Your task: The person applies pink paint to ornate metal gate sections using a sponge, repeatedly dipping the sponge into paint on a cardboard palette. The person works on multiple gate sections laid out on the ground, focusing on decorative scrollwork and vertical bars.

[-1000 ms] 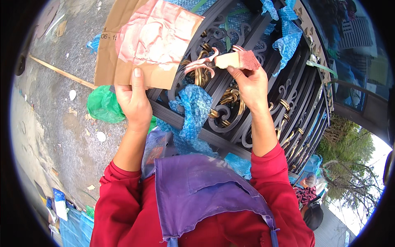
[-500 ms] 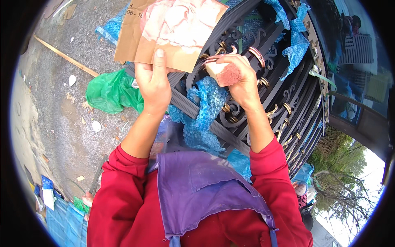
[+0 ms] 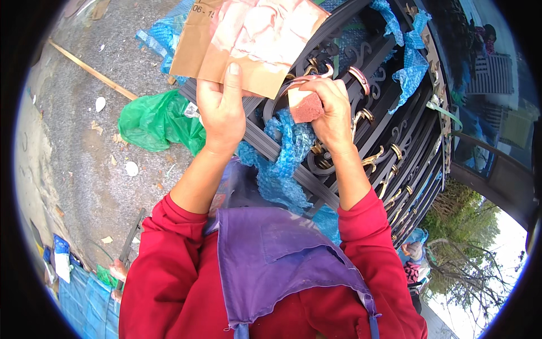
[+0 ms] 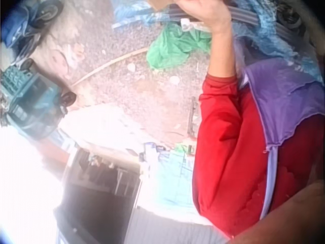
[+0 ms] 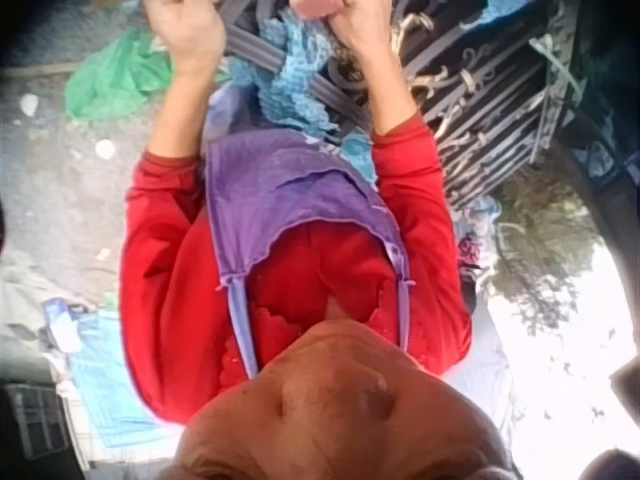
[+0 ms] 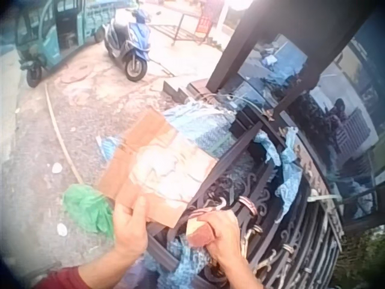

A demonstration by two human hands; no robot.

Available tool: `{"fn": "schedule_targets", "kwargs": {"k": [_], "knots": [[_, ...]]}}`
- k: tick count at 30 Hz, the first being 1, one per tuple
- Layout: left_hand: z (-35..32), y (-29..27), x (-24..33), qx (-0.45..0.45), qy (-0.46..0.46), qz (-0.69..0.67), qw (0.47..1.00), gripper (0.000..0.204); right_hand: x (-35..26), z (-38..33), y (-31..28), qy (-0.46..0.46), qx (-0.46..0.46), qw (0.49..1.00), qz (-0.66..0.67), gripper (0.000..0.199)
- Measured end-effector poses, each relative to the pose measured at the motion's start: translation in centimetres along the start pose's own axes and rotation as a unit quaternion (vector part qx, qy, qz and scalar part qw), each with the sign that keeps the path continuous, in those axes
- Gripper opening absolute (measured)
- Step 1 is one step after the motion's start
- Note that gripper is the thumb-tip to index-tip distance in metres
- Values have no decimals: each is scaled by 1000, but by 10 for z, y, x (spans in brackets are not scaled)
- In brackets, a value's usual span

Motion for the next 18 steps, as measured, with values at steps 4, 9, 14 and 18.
{"fn": "schedule_targets", "kwargs": {"k": [4, 9, 14, 18], "knots": [[1, -4, -3, 7, 14, 1, 1000, 34, 11, -4, -12, 58, 5, 998, 29, 36], [0, -1, 0, 7, 4, 1, 1000, 35, 5, -1, -2, 20, -1, 1000, 0, 37], [0, -4, 0, 11, 23, 37, 999, 35, 43, -1, -31, 132, 83, 983, 98, 28], [2, 2, 3, 12, 17, -14, 1000, 35, 28, 11, -13, 119, 2, 990, 70, 26]]}}
Point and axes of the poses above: each hand's wrist, its own z-axis towards the middle knuckle, its own y-axis out of the palm, x = y × z, the point moved 10 cm from there along z, towards the middle knuckle
